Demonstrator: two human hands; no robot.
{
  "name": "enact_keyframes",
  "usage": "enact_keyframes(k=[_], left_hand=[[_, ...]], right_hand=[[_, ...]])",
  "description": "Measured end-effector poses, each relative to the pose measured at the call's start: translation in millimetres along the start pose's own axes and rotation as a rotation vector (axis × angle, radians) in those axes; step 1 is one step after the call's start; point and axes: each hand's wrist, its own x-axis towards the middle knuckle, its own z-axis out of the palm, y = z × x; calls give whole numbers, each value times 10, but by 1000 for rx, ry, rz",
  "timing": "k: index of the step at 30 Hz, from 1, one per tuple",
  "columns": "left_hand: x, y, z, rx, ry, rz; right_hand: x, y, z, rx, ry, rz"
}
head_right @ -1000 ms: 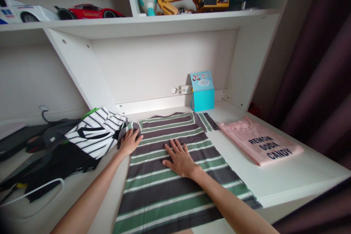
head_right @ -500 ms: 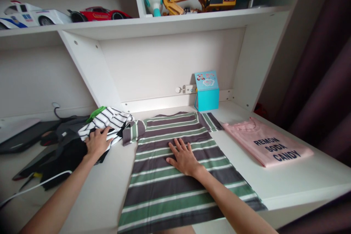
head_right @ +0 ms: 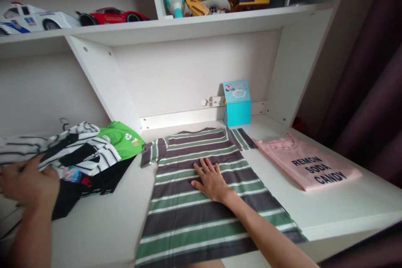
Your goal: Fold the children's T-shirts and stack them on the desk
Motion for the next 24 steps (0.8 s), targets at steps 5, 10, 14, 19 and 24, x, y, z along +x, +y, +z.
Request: enact_keyframes(k=[5,10,14,19,24], left_hand=[[-291,28,223,204,-382,-55],[-355,543,42,114,-244,50],[-357,1121,333,-94,-408,556],[-280,1400,1052,-23,-771,701],[-231,1241,1159,120,-663,649]], right_hand=[[4,8,33,-16,7,7],[9,22,42,-10,2,0],[3,21,28,-11,-12,0],[-20,-6,-17,5,-5,1],[-30,-23,-50,22,-3,1]])
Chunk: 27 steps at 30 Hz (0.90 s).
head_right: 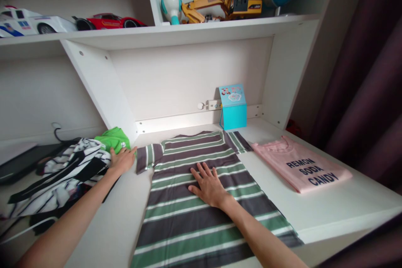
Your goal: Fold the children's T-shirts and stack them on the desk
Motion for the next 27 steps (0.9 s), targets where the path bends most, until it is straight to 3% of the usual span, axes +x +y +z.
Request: enact_keyframes(k=[7,11,14,16,18,21,25,27], left_hand=[[-252,-50,-54,120,57,-85],[-145,233,-73,-122,149,129],[47,539,-9,-373,-6,271],[158,707,78,-421,-178,213],[224,806,182,-407,-278,115],[252,834,329,-403,-253,55],[247,787,431,-431,-231,50],[253,774,440,-437,-240,28]], right_hand=[[13,20,-47,17,-18,17],[26,-6,-50,-4,-43,38],[-8,-75,-50,11,-72,17],[-47,-102,-77,59,-120,-26],[-62,-58,-135,121,-196,-83],[29,223,-252,117,-219,-67],[317,899,-341,-78,-24,318],[440,1222,-325,-103,-5,436]])
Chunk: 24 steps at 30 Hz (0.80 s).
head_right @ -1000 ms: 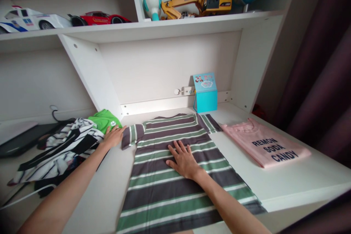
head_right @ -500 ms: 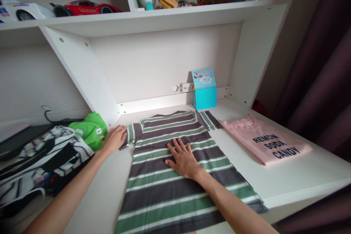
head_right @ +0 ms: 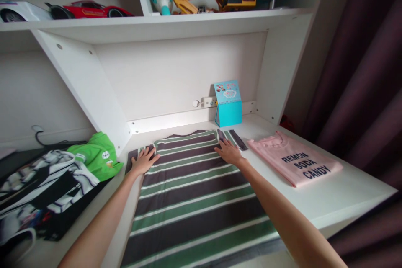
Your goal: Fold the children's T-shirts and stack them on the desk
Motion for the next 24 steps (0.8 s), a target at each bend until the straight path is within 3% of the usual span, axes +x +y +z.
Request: enact_keyframes(k=[5,8,14,20,24], left_hand=[[41,19,-38,-20,-5,-74],[55,37,-59,-23,-13,-65],[51,50,-65,-20,-14,-63],[124,-51,-71,-13,-3,-124],[177,-111,-63,-3,3,-118]], right_hand=[[352,309,101,-10,-8,167],[506,287,78,-1,-15,212],[721,126,82,24,-52,138],[703,102,-12,28,-51,250],[337,-218,-225,-6,-27,207]])
